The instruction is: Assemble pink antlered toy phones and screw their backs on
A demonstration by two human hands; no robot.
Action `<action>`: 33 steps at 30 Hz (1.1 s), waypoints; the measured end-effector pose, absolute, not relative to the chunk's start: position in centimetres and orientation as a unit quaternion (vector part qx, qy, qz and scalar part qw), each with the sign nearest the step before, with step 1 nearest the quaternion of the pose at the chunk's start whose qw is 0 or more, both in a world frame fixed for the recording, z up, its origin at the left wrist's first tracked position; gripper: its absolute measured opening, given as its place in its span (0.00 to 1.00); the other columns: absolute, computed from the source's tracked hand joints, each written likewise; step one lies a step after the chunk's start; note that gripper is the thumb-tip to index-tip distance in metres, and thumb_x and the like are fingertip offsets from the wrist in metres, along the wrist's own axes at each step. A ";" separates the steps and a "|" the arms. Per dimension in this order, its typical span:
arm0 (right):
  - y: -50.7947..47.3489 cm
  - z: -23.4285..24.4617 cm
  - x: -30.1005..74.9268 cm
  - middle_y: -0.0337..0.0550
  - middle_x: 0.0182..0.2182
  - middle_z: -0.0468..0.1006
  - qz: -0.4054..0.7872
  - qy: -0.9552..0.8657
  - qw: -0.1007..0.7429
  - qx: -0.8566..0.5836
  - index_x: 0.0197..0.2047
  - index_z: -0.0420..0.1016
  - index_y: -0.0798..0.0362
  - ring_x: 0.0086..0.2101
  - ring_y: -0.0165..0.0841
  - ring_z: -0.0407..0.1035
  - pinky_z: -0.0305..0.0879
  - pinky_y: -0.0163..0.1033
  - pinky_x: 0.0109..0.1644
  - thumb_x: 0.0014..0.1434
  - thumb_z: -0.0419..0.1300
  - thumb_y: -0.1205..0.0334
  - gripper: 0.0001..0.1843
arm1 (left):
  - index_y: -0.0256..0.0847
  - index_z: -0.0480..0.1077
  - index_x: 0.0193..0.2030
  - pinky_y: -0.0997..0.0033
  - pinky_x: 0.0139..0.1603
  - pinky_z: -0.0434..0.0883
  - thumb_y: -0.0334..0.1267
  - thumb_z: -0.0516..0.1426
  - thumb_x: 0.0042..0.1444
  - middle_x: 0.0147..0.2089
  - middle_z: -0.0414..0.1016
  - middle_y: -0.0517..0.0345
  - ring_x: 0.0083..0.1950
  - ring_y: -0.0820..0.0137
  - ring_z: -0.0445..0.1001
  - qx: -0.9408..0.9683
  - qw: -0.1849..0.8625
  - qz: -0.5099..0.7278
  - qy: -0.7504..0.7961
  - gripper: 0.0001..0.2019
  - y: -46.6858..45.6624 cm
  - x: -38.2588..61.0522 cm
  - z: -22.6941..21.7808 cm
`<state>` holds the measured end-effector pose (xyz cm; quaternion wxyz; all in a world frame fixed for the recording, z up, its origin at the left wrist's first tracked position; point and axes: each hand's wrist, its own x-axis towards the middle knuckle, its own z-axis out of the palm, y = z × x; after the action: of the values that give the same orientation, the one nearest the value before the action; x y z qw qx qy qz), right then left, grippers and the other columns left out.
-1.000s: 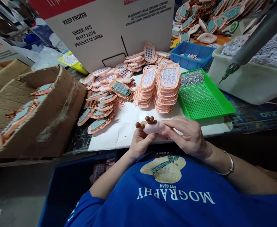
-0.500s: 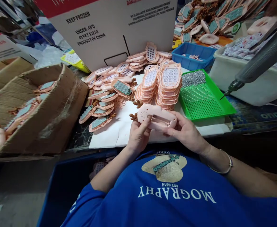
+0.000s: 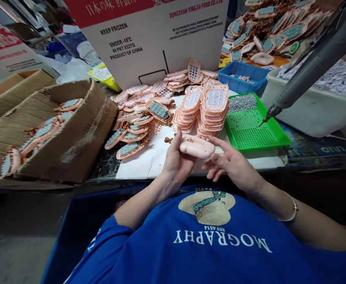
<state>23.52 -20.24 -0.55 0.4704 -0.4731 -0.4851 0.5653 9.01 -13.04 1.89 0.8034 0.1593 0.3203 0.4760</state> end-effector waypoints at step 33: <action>-19.4 2.3 47.3 0.60 0.41 0.79 -0.275 -0.508 0.185 -0.795 0.47 0.80 0.60 0.46 0.45 0.67 0.54 0.50 0.48 0.67 0.60 0.49 0.21 | 0.30 0.76 0.42 0.53 0.50 0.80 0.29 0.58 0.50 0.39 0.83 0.41 0.40 0.55 0.83 0.217 0.885 0.189 0.366 0.12 -13.2 9.1 -0.7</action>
<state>47.28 -19.42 2.32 0.1851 -0.7947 -0.5085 -0.2751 9.07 -13.23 -0.70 0.8851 0.2168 0.3657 0.1894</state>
